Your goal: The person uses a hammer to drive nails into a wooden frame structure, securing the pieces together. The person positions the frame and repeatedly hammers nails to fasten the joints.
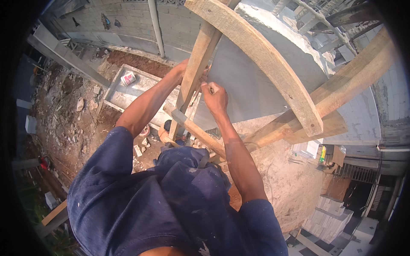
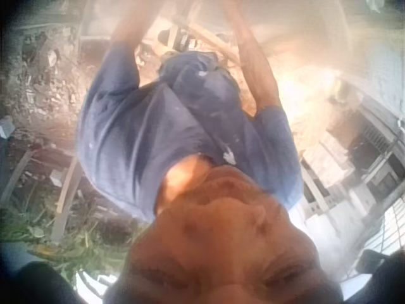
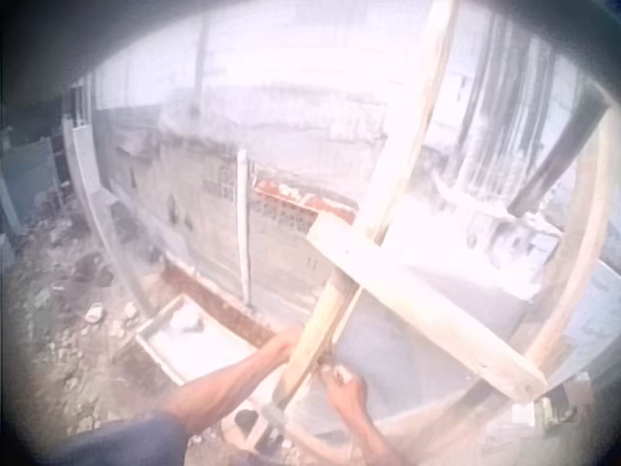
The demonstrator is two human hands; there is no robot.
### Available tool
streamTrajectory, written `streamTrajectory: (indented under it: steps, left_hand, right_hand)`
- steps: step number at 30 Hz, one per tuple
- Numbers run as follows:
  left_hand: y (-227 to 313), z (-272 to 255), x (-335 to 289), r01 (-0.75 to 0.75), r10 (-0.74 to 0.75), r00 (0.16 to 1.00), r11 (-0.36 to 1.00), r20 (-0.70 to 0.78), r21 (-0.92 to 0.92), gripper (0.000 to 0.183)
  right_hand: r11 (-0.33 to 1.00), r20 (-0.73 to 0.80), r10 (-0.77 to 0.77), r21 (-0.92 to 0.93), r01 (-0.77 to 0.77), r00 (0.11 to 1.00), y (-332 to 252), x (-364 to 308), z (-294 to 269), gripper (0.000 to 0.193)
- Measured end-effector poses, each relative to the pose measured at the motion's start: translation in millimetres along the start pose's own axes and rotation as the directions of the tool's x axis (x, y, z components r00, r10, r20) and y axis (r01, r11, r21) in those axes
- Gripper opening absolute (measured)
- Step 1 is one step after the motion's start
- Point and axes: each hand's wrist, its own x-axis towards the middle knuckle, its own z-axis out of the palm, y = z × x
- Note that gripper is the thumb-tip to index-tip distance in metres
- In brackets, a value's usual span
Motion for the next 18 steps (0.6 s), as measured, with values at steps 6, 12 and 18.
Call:
streamTrajectory:
  steps: [6, 12, 18]
  left_hand:
    - [-17.4, 10.6, -23.7, -0.210, 0.248, 0.935, 0.963, -0.253, 0.170, 0.020]
    - [-73.3, -8.3, -76.1, -0.390, 0.602, 0.568, 0.797, -0.561, 0.460, 0.026]
    - [-178.7, -30.2, -165.4, -0.254, 0.395, 0.298, 0.910, -0.869, 0.326, 0.026]
  right_hand:
    - [0.968, 0.150, -0.233, 0.126, 0.215, 0.961, 15.0, -11.2, -7.2, 0.030]
    - [0.975, 0.311, -0.172, 0.191, 0.115, 0.935, 31.4, -11.9, -17.4, 0.033]
    - [0.982, 0.260, -0.119, 0.176, 0.074, 0.958, 36.7, -2.4, -17.8, 0.032]
